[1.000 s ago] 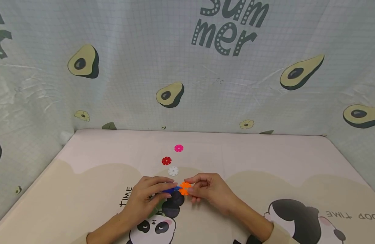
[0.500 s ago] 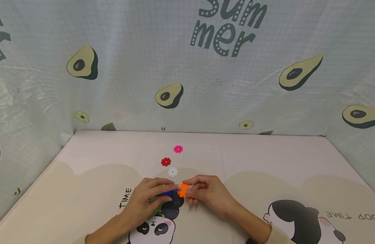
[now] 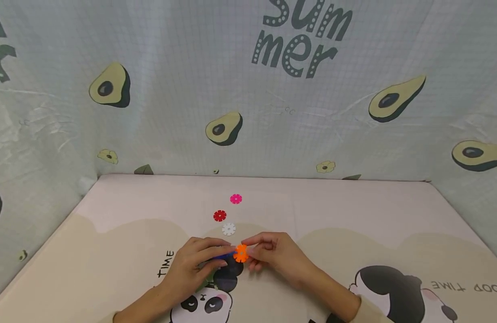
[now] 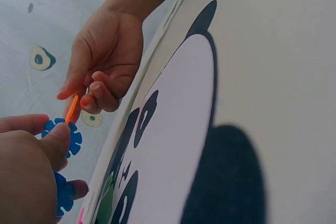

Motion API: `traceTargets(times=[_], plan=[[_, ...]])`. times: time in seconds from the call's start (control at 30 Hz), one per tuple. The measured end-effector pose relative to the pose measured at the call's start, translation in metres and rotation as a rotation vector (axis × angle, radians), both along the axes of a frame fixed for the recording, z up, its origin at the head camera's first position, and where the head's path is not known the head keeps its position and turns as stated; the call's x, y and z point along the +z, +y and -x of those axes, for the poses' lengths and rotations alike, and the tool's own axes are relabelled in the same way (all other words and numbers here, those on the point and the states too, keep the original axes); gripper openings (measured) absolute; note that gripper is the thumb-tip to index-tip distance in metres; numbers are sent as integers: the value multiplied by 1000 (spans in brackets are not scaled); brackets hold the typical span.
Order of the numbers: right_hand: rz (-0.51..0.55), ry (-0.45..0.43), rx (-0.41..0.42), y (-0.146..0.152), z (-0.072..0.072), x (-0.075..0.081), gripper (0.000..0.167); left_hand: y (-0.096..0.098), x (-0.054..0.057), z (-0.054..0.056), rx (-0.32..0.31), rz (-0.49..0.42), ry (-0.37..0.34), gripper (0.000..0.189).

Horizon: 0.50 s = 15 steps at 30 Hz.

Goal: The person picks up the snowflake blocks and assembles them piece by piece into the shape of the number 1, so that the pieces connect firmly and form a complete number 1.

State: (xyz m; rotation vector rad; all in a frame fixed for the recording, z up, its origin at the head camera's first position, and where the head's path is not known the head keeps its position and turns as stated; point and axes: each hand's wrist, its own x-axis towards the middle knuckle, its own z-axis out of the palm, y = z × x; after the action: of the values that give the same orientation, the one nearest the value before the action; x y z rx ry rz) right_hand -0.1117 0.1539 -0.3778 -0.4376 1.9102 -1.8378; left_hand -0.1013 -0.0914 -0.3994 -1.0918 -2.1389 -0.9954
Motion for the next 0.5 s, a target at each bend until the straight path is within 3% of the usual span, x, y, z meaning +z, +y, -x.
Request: traceTargets(times=[0.23,0.5], plan=[[-73,59,-59,6,19,3,33,2,2,0,3,-3,8,37],[-244,218,-103,-10,44,0,27,1,6,1,3,5,13,38]])
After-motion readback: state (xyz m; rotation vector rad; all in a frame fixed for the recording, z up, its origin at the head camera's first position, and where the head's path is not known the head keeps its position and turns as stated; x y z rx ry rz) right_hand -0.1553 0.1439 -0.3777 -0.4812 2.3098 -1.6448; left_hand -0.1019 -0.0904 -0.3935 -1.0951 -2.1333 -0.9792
